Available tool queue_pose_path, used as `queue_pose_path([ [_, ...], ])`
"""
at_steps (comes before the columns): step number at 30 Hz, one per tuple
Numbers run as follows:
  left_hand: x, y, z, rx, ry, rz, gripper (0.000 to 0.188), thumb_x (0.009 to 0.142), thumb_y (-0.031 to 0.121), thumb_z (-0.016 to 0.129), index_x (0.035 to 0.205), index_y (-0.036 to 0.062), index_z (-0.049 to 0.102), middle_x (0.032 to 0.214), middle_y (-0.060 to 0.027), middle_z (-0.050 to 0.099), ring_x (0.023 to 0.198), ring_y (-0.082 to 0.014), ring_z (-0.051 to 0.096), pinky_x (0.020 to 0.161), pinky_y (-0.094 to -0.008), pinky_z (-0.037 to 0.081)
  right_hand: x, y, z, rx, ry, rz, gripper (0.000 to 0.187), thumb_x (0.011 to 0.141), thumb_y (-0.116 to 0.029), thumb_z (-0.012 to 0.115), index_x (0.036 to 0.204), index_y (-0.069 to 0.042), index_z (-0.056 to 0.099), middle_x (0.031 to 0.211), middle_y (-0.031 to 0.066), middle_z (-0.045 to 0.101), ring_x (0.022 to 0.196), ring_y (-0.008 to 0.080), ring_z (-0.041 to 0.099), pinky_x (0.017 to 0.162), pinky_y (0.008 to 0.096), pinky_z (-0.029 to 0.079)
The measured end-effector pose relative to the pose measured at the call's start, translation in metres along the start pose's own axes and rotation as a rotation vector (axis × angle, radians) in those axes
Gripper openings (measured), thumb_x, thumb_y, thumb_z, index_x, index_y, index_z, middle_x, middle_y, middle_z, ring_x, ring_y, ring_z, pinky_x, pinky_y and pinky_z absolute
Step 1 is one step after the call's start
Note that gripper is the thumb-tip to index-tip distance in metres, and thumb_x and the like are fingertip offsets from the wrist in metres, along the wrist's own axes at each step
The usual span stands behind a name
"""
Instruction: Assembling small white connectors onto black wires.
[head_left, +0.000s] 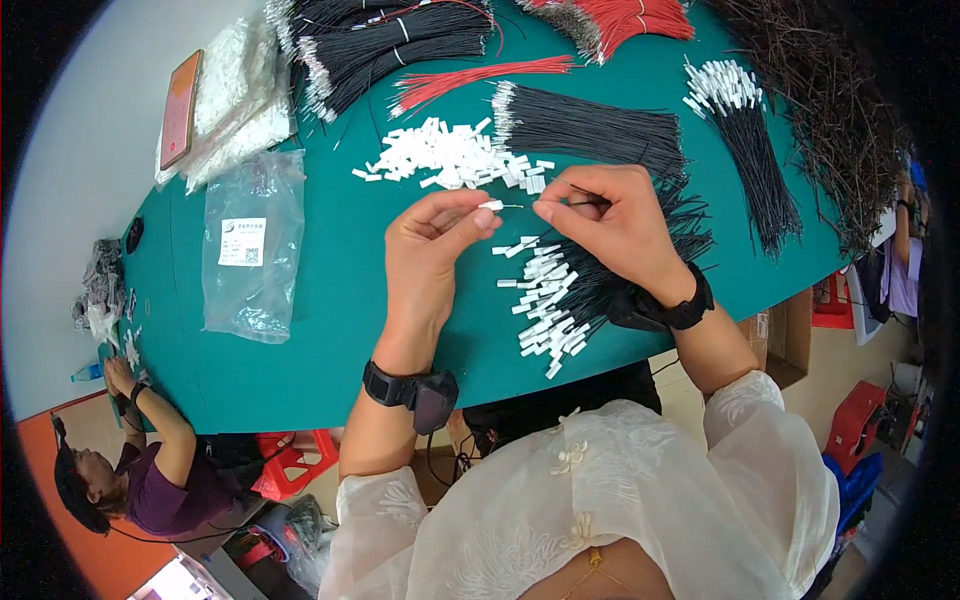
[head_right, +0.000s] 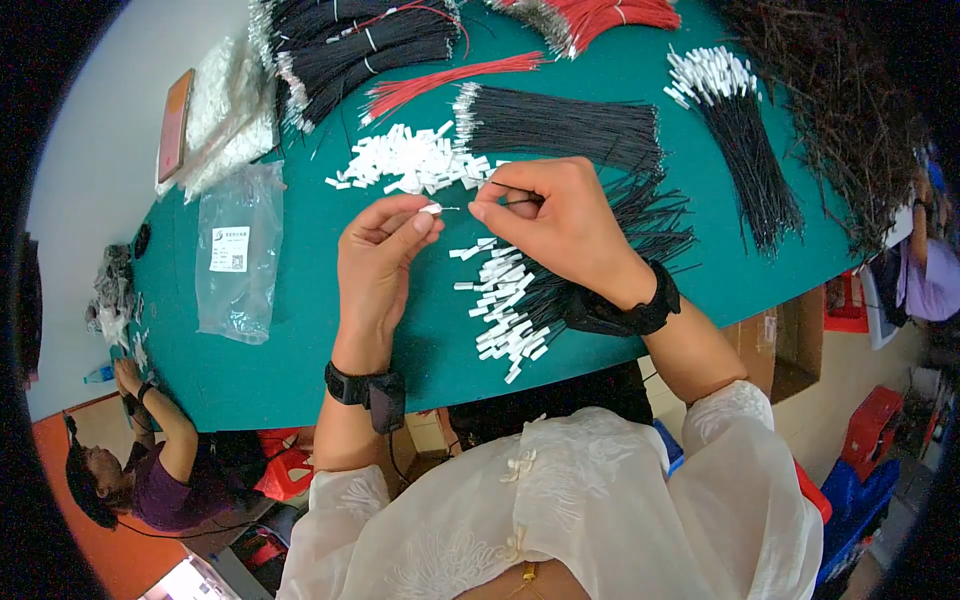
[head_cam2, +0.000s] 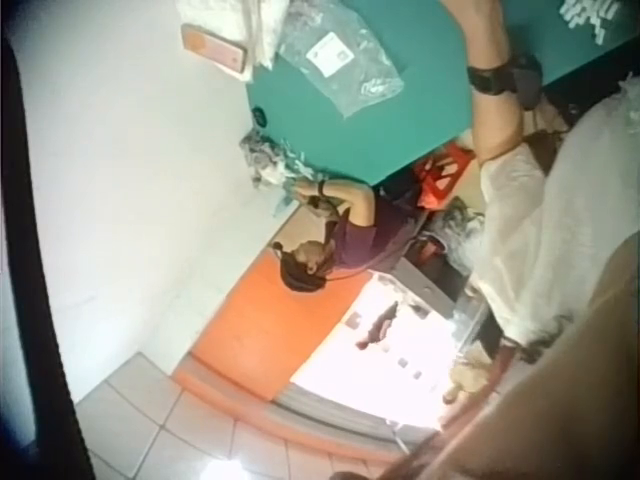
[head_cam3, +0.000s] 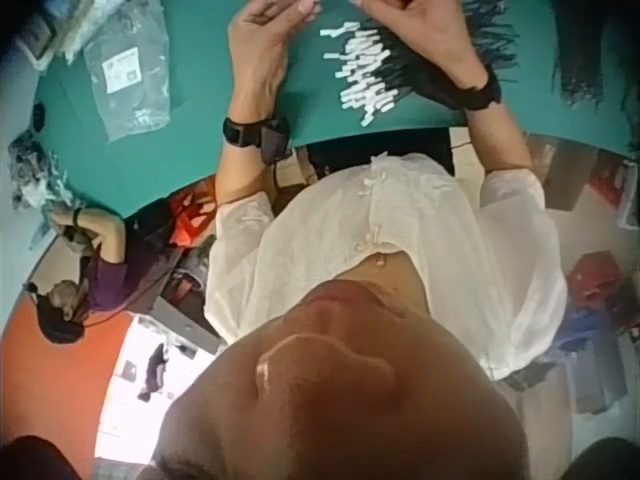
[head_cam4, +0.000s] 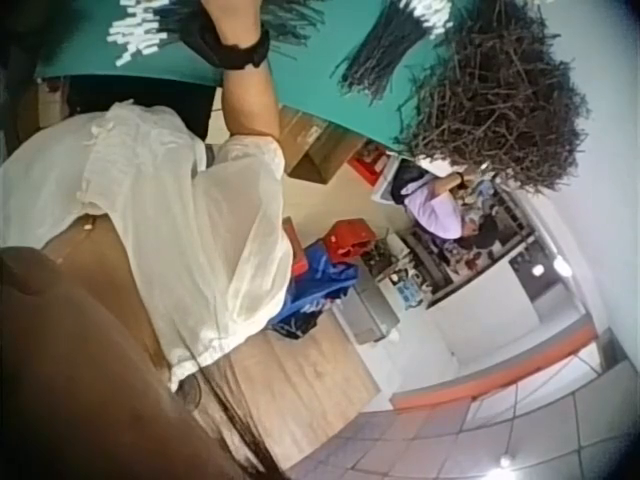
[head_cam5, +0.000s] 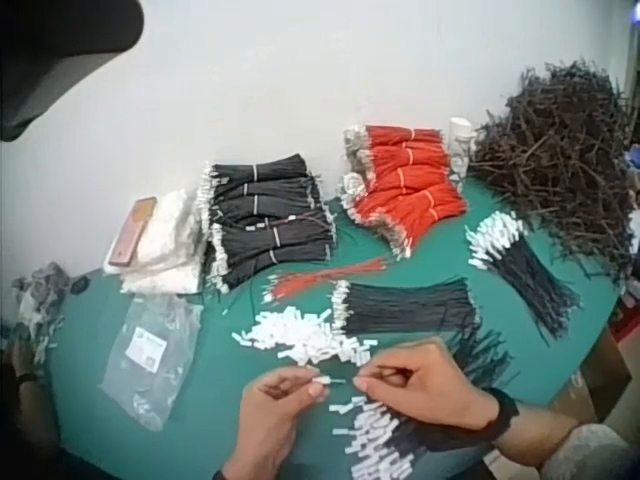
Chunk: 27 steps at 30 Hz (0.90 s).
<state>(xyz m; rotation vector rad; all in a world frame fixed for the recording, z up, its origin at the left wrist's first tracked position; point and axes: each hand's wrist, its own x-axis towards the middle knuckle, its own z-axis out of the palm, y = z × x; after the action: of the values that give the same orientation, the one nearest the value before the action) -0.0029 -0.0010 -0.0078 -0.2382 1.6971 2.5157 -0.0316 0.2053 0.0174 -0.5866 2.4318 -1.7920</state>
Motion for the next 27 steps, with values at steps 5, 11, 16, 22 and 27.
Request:
queue_pose_path([
  [5,-0.0004,-0.0001,0.0006,0.029,-0.018,0.035,0.017,0.082,-0.002,0.071,0.099,-0.0021,0.067,0.092,-0.0095,0.069,0.082,-0.0165,0.067,0.076,-0.0268,0.054,0.0002,-0.0002,0.0001,-0.016,0.001,-0.006,0.008,0.08,-0.003,0.071,0.08,0.003,0.066,0.058,-0.0054,0.043,0.054,0.0017,0.031,0.048,0.0227,0.024],
  [11,-0.0024,0.0005,0.0032,0.126,-0.042,0.113,0.015,0.082,-0.004,0.071,0.097,-0.0025,0.068,0.091,-0.0089,0.07,0.083,-0.0138,0.067,0.076,-0.0244,0.054,0.0009,-0.0008,0.0,-0.038,-0.011,-0.006,0.009,0.081,-0.004,0.071,0.08,0.003,0.066,0.056,-0.005,0.04,0.054,0.0021,0.031,0.047,0.0234,0.024],
  [16,-0.0039,0.0017,0.0056,0.16,-0.029,0.131,0.015,0.082,-0.005,0.07,0.097,-0.0028,0.067,0.09,-0.0088,0.07,0.083,-0.0131,0.067,0.076,-0.0234,0.053,0.0004,-0.0001,0.0016,-0.017,-0.002,-0.007,0.009,0.081,-0.005,0.071,0.08,0.003,0.066,0.056,-0.0051,0.039,0.054,0.0022,0.031,0.047,0.0237,0.024],
  [22,-0.0044,0.0018,0.0062,0.163,-0.04,0.145,0.014,0.083,-0.005,0.07,0.096,-0.0029,0.067,0.089,-0.0085,0.07,0.082,-0.0124,0.067,0.073,-0.0221,0.052,0.0003,-0.0018,0.0011,0.014,-0.017,0.019,0.01,0.082,-0.005,0.07,0.081,0.004,0.065,0.056,-0.0048,0.04,0.055,0.0027,0.031,0.048,0.0241,0.024],
  [27,-0.0049,0.0004,0.0058,0.224,-0.038,0.128,0.016,0.082,-0.005,0.071,0.097,-0.0033,0.066,0.091,-0.0101,0.07,0.083,-0.0162,0.068,0.077,-0.0265,0.055,0.0007,-0.0014,0.0012,-0.016,-0.04,0.036,0.01,0.083,-0.006,0.07,0.081,0.004,0.065,0.057,-0.0046,0.04,0.055,0.0032,0.032,0.048,0.0243,0.025],
])
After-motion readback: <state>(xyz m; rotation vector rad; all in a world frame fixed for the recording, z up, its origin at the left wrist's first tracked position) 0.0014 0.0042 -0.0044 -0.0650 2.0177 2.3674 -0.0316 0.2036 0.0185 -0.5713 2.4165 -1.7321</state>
